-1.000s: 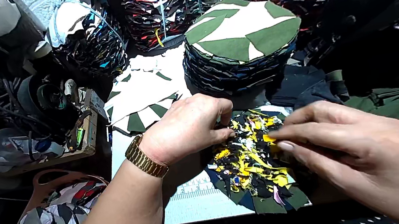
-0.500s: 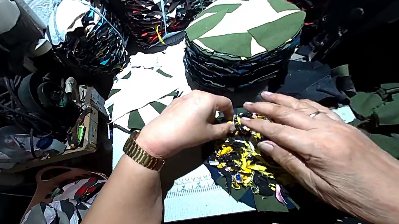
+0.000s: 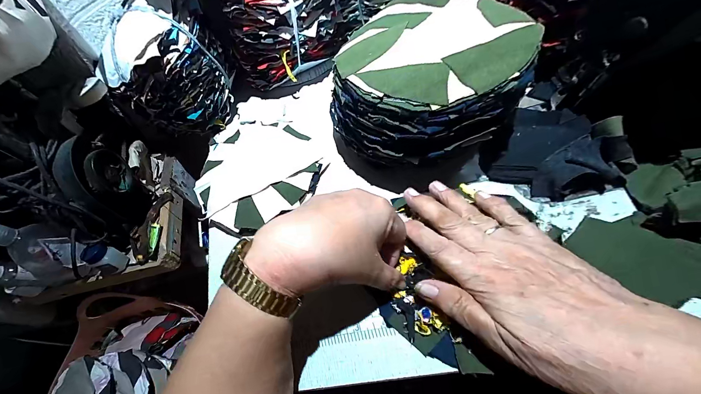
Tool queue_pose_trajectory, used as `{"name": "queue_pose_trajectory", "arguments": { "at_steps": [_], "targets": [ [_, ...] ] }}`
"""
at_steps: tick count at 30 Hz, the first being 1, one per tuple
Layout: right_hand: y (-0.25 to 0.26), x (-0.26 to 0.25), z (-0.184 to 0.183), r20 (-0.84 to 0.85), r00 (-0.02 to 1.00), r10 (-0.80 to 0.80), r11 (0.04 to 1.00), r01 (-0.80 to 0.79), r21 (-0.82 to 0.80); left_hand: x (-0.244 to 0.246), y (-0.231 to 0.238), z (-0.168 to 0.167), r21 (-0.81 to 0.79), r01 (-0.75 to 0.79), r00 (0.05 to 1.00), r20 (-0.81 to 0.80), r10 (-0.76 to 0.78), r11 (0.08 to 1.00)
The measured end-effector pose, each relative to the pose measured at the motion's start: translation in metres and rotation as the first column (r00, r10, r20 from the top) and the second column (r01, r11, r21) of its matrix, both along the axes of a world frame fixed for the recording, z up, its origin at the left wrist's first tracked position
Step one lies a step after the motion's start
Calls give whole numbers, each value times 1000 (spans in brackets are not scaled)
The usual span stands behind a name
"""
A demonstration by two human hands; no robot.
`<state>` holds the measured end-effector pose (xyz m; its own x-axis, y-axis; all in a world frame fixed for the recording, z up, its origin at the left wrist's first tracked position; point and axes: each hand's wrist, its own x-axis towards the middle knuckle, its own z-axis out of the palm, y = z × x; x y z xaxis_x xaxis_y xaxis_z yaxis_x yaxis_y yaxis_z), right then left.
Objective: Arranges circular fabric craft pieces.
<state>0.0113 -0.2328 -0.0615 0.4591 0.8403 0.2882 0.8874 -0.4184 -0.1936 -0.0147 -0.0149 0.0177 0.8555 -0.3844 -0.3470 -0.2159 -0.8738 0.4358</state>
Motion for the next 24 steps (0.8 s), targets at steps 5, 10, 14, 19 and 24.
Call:
{"name": "queue_pose_trajectory", "arguments": {
  "at_steps": [5, 10, 14, 19, 24],
  "targets": [
    [5, -8, -13, 26, 999, -28, 1000, 29, -2, 3, 2, -7, -29, 45, 987, 157, -40, 999],
    [2, -13, -1, -5, 1000, -25, 1000, 25, 11, 3, 18, -6, -290, 81, 996, 52, -69, 954],
    [10, -26, 1, 3, 1000, -1, 1000, 1, -1, 3, 32, -4, -425, 90, 986, 166, -20, 901],
    [14, -30, -13, 6, 1000, 18, 999, -17, -48, 10, 27, -11, -493, 65, 934, 335, 121, 867],
    [17, -35, -8, -60, 997, 45, 998, -47, -47, 12, 17, -17, -535, 97, 889, 425, 169, 839]
  ]
}}
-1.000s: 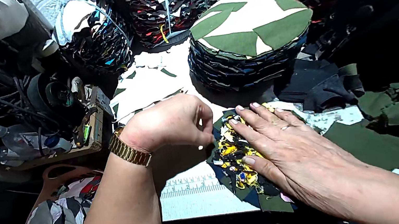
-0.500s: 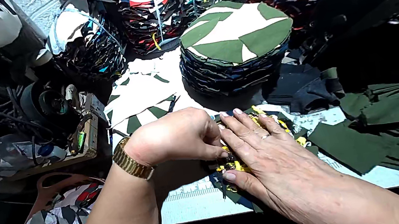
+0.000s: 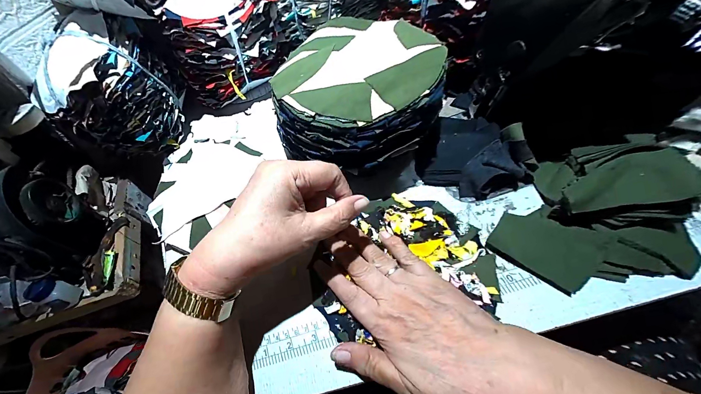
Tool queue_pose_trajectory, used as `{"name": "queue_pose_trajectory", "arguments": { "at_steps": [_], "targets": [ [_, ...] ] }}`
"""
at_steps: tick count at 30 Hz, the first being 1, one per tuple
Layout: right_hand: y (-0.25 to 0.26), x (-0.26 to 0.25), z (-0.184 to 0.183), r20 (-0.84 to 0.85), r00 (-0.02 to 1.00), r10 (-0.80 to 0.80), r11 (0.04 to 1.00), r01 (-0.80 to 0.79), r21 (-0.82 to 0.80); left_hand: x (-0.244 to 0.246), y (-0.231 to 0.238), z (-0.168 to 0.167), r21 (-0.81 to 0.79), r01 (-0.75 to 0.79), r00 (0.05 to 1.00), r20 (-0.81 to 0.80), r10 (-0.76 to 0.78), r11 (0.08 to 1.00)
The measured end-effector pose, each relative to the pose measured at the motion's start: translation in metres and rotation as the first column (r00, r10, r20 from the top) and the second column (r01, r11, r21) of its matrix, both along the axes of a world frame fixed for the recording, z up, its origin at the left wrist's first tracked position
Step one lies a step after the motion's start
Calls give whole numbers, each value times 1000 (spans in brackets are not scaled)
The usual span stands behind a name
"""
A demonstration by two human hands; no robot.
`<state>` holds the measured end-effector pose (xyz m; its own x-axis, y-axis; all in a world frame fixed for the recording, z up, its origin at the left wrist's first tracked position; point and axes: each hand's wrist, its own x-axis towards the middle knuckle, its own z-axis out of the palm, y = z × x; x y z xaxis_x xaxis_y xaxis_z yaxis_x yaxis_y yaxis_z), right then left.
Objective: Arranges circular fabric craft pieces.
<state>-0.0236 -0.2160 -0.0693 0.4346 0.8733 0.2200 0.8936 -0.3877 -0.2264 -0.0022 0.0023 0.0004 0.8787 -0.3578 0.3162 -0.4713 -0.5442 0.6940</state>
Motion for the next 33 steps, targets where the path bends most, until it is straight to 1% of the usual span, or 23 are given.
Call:
{"name": "queue_pose_trajectory", "arguments": {
  "at_steps": [3, 4, 6, 9, 12, 14, 16, 18, 19, 20, 23, 25, 28, 31, 33],
  "targets": [
    [-2, 1, 7, -94, 995, 47, 996, -39, 85, 1, -2, -2, -47, -2, 999, 39, 4, 999],
    [-3, 3, 10, -99, 994, 48, 992, -36, 117, 1, -1, -3, -55, -9, 998, 56, 12, 998],
    [-6, 11, 13, -31, 1000, 8, 990, -3, 142, 2, -1, -4, -58, -35, 995, 91, 40, 998],
    [-12, 27, 1, 48, 997, -63, 996, 60, 65, 4, -2, -7, -66, -47, 992, 116, 55, 997],
    [-13, 29, -3, 44, 996, -82, 997, 82, 1, 5, -5, -11, -70, -24, 994, 106, 32, 997],
    [-16, 31, 4, -45, 998, -52, 999, 53, 7, 5, -7, -12, -68, -9, 996, 89, 15, 998],
    [-25, 38, 15, -223, 975, -4, 992, 31, 119, 6, -7, -14, -78, 0, 996, 92, 7, 997],
    [-38, 49, 30, -380, 925, 15, 969, 80, 233, 8, -6, -15, -94, -4, 993, 115, 15, 996],
    [-45, 55, 39, -414, 910, 2, 959, 115, 258, 8, -5, -15, -98, -17, 990, 139, 31, 995],
    [-51, 62, 46, -413, 911, -9, 947, 140, 288, 9, -4, -15, -103, -34, 986, 159, 50, 994],
    [-57, 69, 51, -349, 934, -77, 931, 192, 310, 10, -2, -14, -135, -78, 974, 201, 104, 988],
    [-47, 61, 46, -272, 952, -143, 942, 215, 259, 11, -3, -15, -167, -94, 965, 226, 131, 981],
    [-22, 37, 31, -170, 963, -211, 962, 235, 136, 12, -3, -17, -191, -115, 955, 248, 161, 975],
    [-4, 23, 6, -2, 976, -216, 976, 216, 31, 13, -4, -19, -180, -128, 951, 256, 172, 975],
    [-3, 25, 1, 49, 983, -174, 984, 175, -17, 13, -4, -20, -178, -122, 953, 252, 166, 976]
  ]
}}
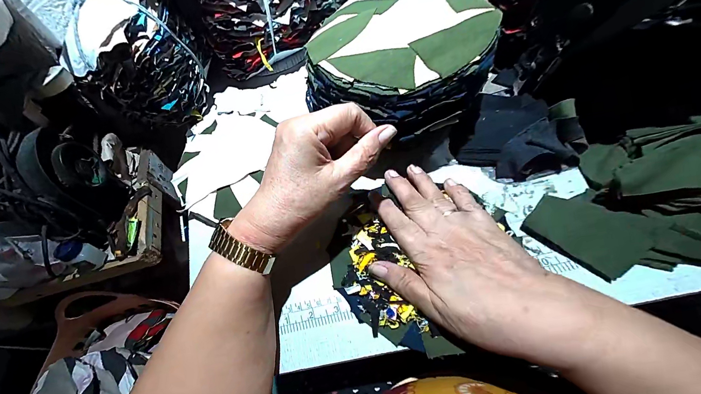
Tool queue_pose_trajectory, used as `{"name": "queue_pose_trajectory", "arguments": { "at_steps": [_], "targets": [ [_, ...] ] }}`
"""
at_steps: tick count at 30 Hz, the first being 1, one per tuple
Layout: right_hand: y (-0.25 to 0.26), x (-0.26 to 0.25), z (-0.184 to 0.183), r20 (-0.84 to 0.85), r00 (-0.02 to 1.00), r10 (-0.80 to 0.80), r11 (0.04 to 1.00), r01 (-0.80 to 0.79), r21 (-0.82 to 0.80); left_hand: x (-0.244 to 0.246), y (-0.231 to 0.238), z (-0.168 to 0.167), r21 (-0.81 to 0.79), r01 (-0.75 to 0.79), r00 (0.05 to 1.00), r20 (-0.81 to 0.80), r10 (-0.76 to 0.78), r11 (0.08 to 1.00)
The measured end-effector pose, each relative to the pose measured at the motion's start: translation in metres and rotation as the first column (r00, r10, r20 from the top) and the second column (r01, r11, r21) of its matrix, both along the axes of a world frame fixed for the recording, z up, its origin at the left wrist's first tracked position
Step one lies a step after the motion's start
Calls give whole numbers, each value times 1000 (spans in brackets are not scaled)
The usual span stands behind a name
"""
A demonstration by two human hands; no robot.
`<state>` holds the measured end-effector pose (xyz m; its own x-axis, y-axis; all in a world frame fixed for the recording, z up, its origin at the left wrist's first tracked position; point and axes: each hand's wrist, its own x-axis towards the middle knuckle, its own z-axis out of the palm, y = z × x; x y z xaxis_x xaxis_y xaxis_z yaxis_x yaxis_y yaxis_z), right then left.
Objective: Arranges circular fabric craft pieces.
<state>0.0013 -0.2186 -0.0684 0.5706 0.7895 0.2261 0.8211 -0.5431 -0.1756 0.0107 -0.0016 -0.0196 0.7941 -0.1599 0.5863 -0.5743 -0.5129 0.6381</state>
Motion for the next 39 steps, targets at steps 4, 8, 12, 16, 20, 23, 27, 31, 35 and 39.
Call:
{"name": "queue_pose_trajectory", "arguments": {
  "at_steps": [4, 8, 12, 16, 20, 23, 27, 31, 35, 39],
  "targets": [
    [-5, 15, 4, -14, 991, 131, 991, -132, -32, 0, 0, 0, 1, 2, 1000, -1, -2, 1000],
    [-5, 9, 18, -21, 990, 137, 990, -137, -12, 0, 1, 1, -24, -20, 999, 24, 20, 1000],
    [6, -2, 17, -8, 996, 90, 995, -90, 33, 1, 1, 0, -24, -26, 998, 51, 28, 999],
    [8, 2, 3, 0, 996, 86, 996, -86, -28, 2, 0, -1, -23, -22, 999, 50, 23, 1000],
    [3, 4, 8, -92, 990, 108, 989, -97, 114, 2, 1, -1, -32, -18, 998, 53, 20, 999],
    [-12, 6, 23, -132, 967, 216, 906, -148, 397, 2, 2, 0, -37, -43, 996, 76, 46, 998],
    [-28, 2, 28, -135, 908, 396, 829, -290, 478, 3, 3, 2, -28, -49, 993, 106, 52, 998],
    [-32, 0, 9, -106, 905, 412, 853, -342, 394, 2, 3, 2, -3, -44, 995, 94, 44, 999],
    [-35, 4, 17, -107, 906, 409, 854, -339, 395, 1, 4, 3, -10, -39, 995, 87, 40, 999],
    [-36, 6, 21, -89, 918, 385, 873, -332, 357, 1, 4, 4, 2, -41, 995, 92, 40, 999]
  ]
}}
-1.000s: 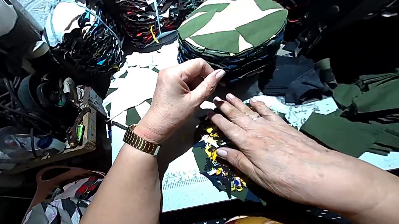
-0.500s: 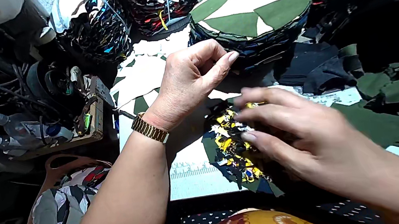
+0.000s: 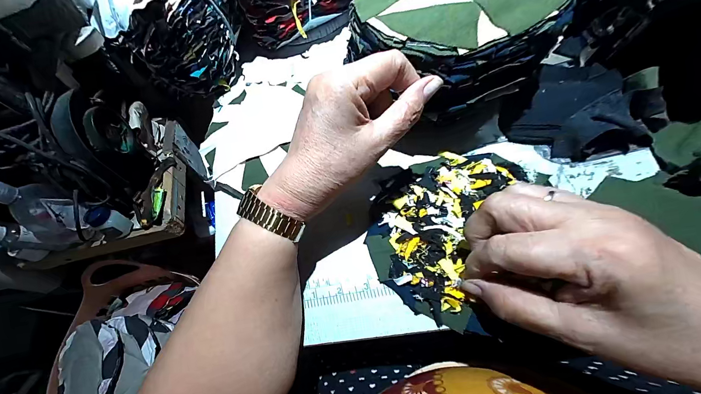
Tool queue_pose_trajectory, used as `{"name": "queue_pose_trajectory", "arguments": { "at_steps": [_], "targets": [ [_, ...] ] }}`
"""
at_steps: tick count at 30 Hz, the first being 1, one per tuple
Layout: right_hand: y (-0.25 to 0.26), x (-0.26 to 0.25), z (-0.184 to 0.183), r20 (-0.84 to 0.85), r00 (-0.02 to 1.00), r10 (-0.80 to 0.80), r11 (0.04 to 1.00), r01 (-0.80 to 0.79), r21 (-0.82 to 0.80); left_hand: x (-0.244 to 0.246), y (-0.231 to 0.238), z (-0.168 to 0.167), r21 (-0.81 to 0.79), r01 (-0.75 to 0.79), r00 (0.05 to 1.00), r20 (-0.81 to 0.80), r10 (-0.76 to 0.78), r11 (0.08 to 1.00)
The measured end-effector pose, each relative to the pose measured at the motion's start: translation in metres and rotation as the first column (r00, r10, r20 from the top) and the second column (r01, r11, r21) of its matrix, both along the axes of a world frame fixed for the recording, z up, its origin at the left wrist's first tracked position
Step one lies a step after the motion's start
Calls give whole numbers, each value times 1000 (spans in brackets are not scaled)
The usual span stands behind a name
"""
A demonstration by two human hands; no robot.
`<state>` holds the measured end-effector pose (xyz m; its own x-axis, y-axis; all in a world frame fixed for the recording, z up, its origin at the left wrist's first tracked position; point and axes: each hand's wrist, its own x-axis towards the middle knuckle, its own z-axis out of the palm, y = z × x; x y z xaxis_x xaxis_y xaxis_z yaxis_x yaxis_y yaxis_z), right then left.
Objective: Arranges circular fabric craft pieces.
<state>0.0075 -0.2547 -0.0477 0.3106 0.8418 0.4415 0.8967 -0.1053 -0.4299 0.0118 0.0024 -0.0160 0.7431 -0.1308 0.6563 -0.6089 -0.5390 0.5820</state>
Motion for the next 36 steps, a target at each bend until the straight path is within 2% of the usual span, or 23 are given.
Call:
{"name": "queue_pose_trajectory", "arguments": {
  "at_steps": [4, 9, 16, 19, 24, 28, 34, 36],
  "targets": [
    [1, 0, -2, 0, 999, -46, 998, 46, -52, 1, 0, -1, 2, 10, 1000, 3, -10, 1000],
    [6, -2, 13, -90, 994, -55, 997, 59, 49, 1, 0, -1, -8, 3, 1000, 27, -3, 1000],
    [36, -19, -9, 128, 992, -15, 1000, 16, -1, 0, 0, 0, -9, -2, 1000, 16, 2, 1000],
    [37, -18, -6, 101, 994, -40, 998, 36, 44, 0, 0, 0, -9, 0, 1000, 24, 0, 1000],
    [41, -17, -7, 50, 985, -164, 975, 155, 159, 1, 1, -1, -3, 3, 999, 33, -3, 1000],
    [42, -15, -14, 58, 983, -175, 981, 169, 96, 1, 1, 0, 21, -4, 1000, 18, 4, 1000],
    [39, -21, 9, 47, 969, -244, 960, 235, 151, 0, 2, 0, 13, 19, 1000, 6, -19, 1000],
    [44, -27, 4, 95, 952, -292, 957, 290, 33, 0, 2, 1, 27, 21, 1000, 3, -21, 999]
  ]
}}
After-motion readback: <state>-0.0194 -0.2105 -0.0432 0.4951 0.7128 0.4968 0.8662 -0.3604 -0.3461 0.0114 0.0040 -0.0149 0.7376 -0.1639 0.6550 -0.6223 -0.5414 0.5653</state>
